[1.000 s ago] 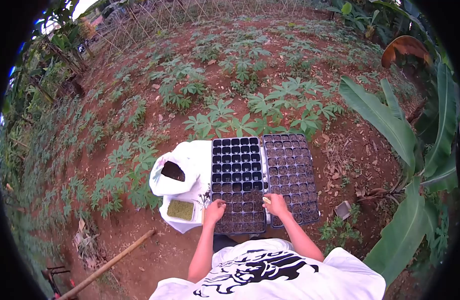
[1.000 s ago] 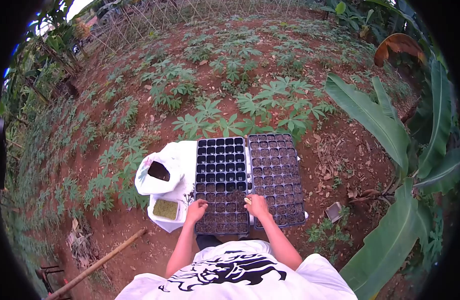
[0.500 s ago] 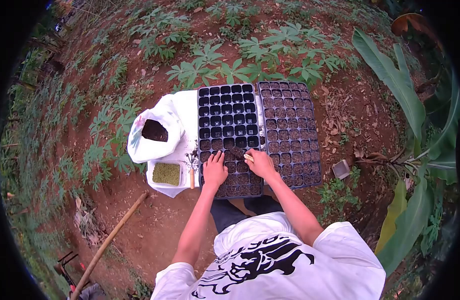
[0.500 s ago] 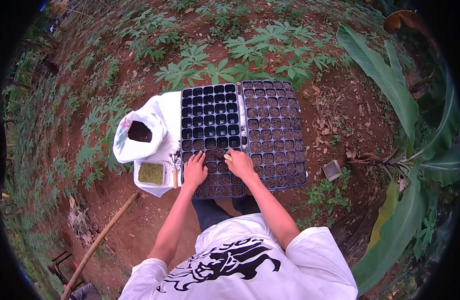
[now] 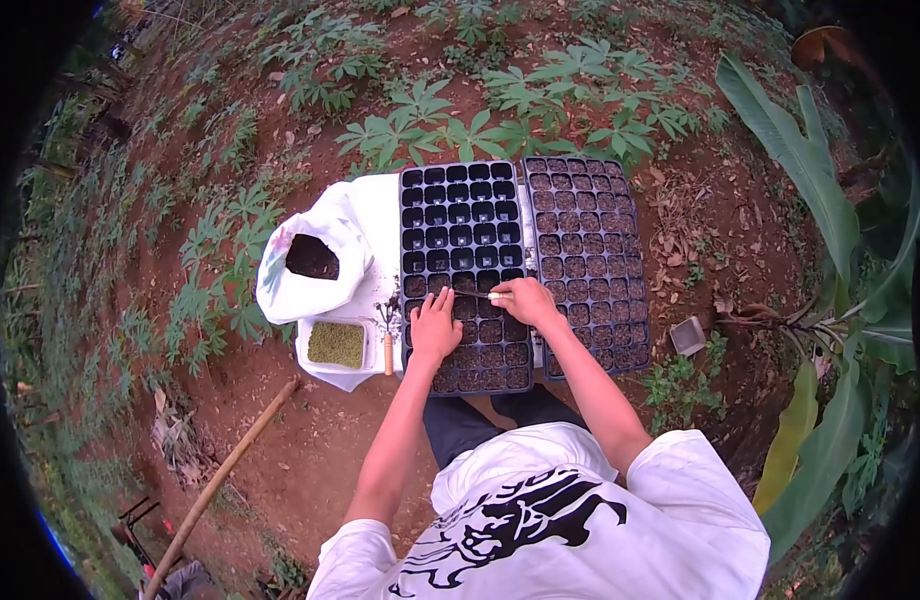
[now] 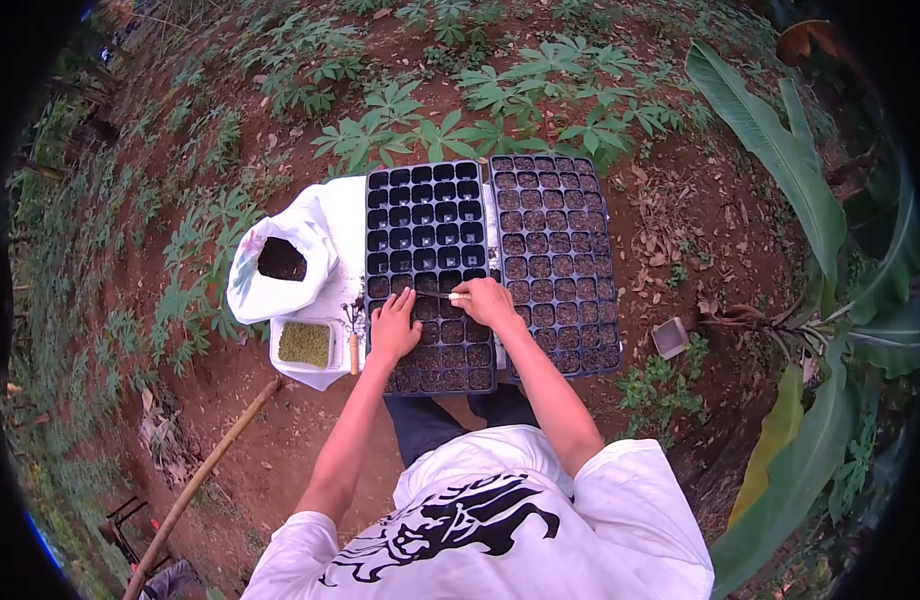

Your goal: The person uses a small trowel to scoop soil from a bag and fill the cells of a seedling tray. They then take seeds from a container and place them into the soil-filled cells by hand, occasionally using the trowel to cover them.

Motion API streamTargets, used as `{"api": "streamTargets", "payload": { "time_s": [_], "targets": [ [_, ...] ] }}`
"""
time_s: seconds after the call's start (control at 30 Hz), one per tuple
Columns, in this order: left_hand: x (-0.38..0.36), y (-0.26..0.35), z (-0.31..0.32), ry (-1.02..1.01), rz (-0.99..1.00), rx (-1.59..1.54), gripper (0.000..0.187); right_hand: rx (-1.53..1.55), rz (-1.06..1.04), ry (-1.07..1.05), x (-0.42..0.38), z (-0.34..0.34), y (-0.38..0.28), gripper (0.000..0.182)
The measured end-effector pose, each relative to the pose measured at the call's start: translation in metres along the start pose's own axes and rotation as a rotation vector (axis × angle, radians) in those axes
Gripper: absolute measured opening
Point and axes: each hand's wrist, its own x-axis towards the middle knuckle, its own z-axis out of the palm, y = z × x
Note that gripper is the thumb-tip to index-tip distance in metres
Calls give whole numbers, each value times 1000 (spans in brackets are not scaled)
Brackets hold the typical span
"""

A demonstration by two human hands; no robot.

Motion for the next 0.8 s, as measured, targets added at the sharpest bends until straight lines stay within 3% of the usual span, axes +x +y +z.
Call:
{"api": "streamTargets", "payload": {
  "time_s": [0.53, 0.63, 0.73, 0.77, 0.8],
  "targets": [
    [11, 5, -9, -48, 2, 59, 64, 45, 2, 140, -8, 4, 0, 29],
    [5, 0, -14, 55, 2, -26, 50, 58, 13, 144, -9, 15, 6, 29],
    [-5, -9, -40, -36, -99, -281, 34, 74, 14, 173, -16, 12, -3, 30],
    [-14, -11, -47, 165, -85, -278, 19, 150, -5, 187, -20, 14, -5, 31],
    [-18, -19, -53, 161, -162, -454, 17, 226, -25, 204, -21, 14, -9, 31]
  ]
}}
